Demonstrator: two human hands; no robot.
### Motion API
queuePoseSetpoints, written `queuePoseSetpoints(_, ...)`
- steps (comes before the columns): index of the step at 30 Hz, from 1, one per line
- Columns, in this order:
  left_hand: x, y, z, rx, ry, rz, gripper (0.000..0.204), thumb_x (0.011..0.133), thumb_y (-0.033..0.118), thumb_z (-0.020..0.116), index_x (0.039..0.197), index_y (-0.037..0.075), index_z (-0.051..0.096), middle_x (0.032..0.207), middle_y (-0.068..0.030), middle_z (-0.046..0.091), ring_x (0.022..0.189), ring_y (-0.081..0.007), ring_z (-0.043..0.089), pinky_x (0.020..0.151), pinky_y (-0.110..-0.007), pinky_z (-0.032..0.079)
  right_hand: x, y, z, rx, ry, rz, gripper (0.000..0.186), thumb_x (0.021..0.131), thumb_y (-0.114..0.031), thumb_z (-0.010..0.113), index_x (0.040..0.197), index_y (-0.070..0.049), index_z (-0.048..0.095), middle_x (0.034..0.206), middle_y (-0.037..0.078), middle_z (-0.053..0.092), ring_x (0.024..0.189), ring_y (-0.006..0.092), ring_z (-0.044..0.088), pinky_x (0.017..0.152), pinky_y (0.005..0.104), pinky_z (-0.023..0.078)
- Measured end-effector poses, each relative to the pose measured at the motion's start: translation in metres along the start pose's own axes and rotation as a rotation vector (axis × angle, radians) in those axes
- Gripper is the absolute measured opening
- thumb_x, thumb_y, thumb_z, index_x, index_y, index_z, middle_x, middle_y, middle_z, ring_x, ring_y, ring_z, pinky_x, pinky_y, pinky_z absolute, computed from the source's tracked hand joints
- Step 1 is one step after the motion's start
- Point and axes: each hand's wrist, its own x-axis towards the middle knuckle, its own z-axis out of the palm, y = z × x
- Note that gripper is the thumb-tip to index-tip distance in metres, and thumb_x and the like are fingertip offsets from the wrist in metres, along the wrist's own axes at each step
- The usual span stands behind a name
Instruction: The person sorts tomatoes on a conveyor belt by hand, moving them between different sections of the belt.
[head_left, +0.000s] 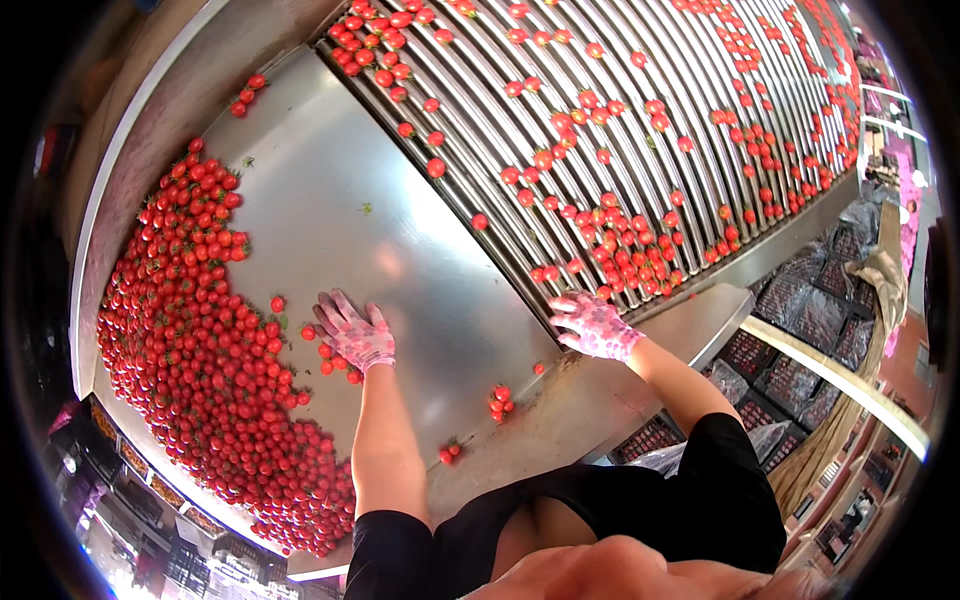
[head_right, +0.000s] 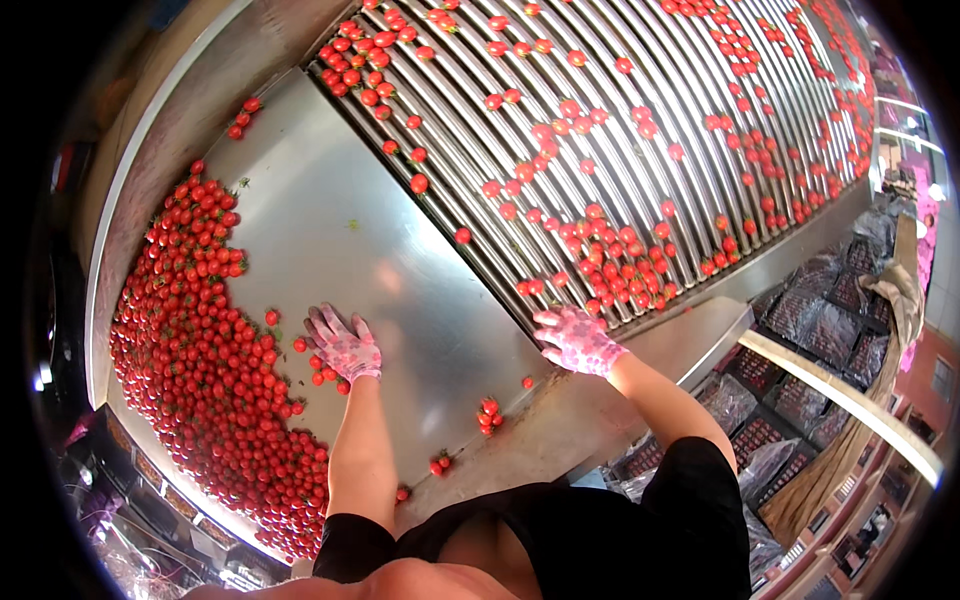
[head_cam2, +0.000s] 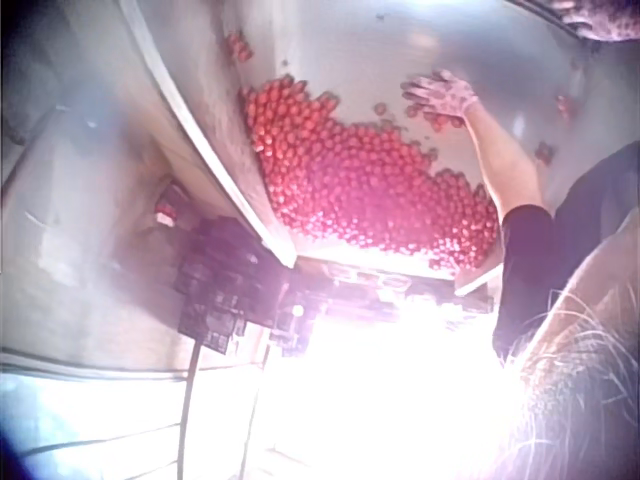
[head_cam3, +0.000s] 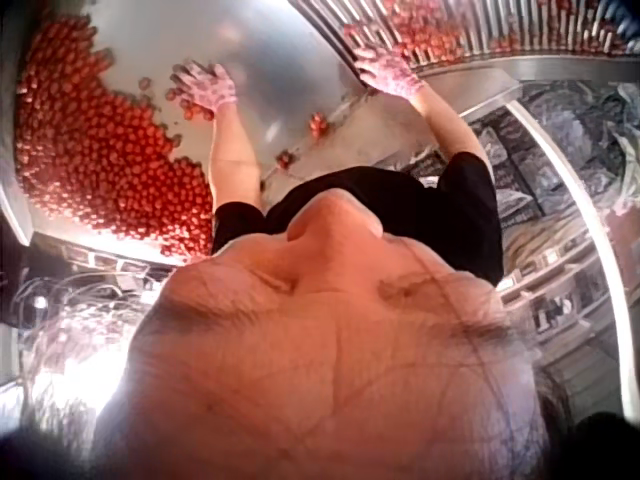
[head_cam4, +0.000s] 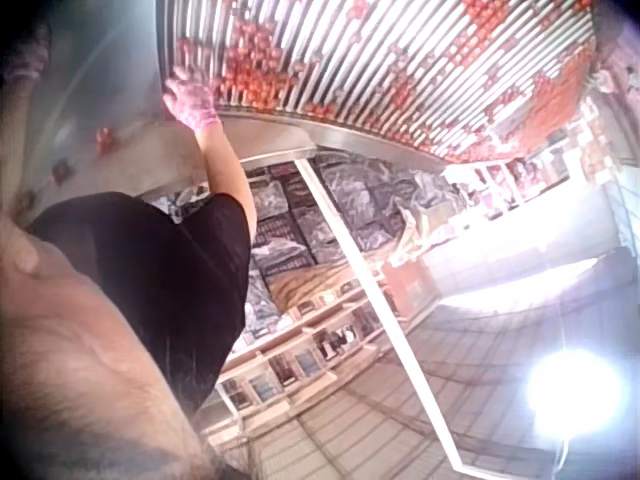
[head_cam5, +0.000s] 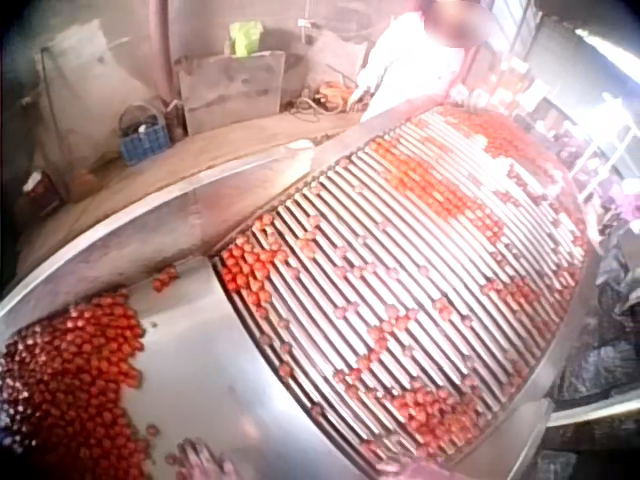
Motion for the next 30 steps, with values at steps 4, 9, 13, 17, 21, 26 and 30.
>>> queuePoseSetpoints(4, 0.000, -0.007, 0.004, 0.047, 0.001, -0.030, 0.064, 0.095, 0.041, 0.049, 0.149, 0.009, 0.032, 0.155, -0.0126, 0.027, 0.145, -0.0335, 0.024, 0.117, -0.055, 0.021, -0.035, 0.017, -0.034, -0.219, 0.152, 0.537, 0.025, 0.087, -0.032, 0.062, 0.092, -0.008, 0.066, 0.104, 0.015, 0.064, 0.096, 0.0309, 0.062, 0.083, 0.0471, 0.051)
queuePoseSetpoints(9, 0.000, 0.001, 0.006, 0.051, 0.030, 0.014, 0.065, 0.096, 0.046, 0.045, 0.148, 0.008, 0.033, 0.155, -0.0132, 0.028, 0.145, -0.0324, 0.024, 0.117, -0.055, 0.020, -0.006, 0.059, -0.055, -0.315, 0.018, 0.579, 0.048, 0.091, -0.023, 0.060, 0.139, -0.022, 0.052, 0.127, 0.006, 0.063, 0.114, 0.0307, 0.059, 0.105, 0.0550, 0.037)
queuePoseSetpoints(13, 0.000, 0.001, -0.009, 0.005, -0.037, 0.071, 0.072, 0.092, 0.047, 0.053, 0.148, 0.007, 0.033, 0.155, -0.0149, 0.027, 0.145, -0.0335, 0.023, 0.117, -0.056, 0.019, 0.006, 0.033, -0.091, -0.324, 0.355, 0.262, 0.056, 0.090, -0.031, 0.065, 0.140, -0.016, 0.047, 0.140, 0.012, 0.049, 0.128, 0.0327, 0.047, 0.108, 0.0516, 0.038)
queuePoseSetpoints(17, -0.004, -0.051, -0.020, -0.228, -0.092, 0.233, 0.085, 0.080, 0.040, 0.071, 0.148, 0.007, 0.033, 0.155, -0.0169, 0.028, 0.144, -0.0366, 0.024, 0.117, -0.055, 0.020, -0.053, 0.011, -0.111, -0.132, 0.062, 0.489, 0.042, 0.093, -0.035, 0.061, 0.128, -0.012, 0.055, 0.128, 0.013, 0.060, 0.116, 0.0314, 0.057, 0.103, 0.0467, 0.043)
queuePoseSetpoints(21, -0.050, -0.100, -0.079, -0.032, -0.291, 0.219, 0.088, 0.072, 0.034, 0.078, 0.147, 0.009, 0.038, 0.154, -0.0158, 0.031, 0.143, -0.0387, 0.025, 0.116, -0.053, 0.021, -0.167, 0.030, -0.078, -0.292, 0.276, 0.564, 0.023, 0.089, -0.027, 0.063, 0.104, -0.011, 0.069, 0.103, 0.009, 0.069, 0.104, 0.0288, 0.062, 0.098, 0.0435, 0.043)
queuePoseSetpoints(26, -0.133, -0.213, -0.122, 0.225, -0.116, -0.560, 0.098, 0.079, 0.057, 0.071, 0.155, 0.017, 0.022, 0.154, -0.0166, 0.031, 0.144, -0.0392, 0.021, 0.117, -0.055, 0.024, -0.170, -0.004, -0.093, -0.240, 0.628, 0.557, 0.011, 0.082, -0.018, 0.067, 0.088, -0.009, 0.071, 0.090, 0.008, 0.071, 0.093, 0.0288, 0.063, 0.091, 0.0430, 0.045)
queuePoseSetpoints(30, -0.117, -0.239, -0.082, -0.148, -0.163, -0.775, 0.096, 0.084, 0.074, 0.051, 0.157, 0.022, 0.016, 0.159, -0.0161, 0.017, 0.146, -0.0405, 0.017, 0.119, -0.057, 0.018, -0.178, -0.003, -0.094, -0.252, 0.636, 0.537, 0.011, 0.083, -0.018, 0.067, 0.089, -0.011, 0.072, 0.091, 0.008, 0.071, 0.093, 0.0287, 0.063, 0.091, 0.0428, 0.045)
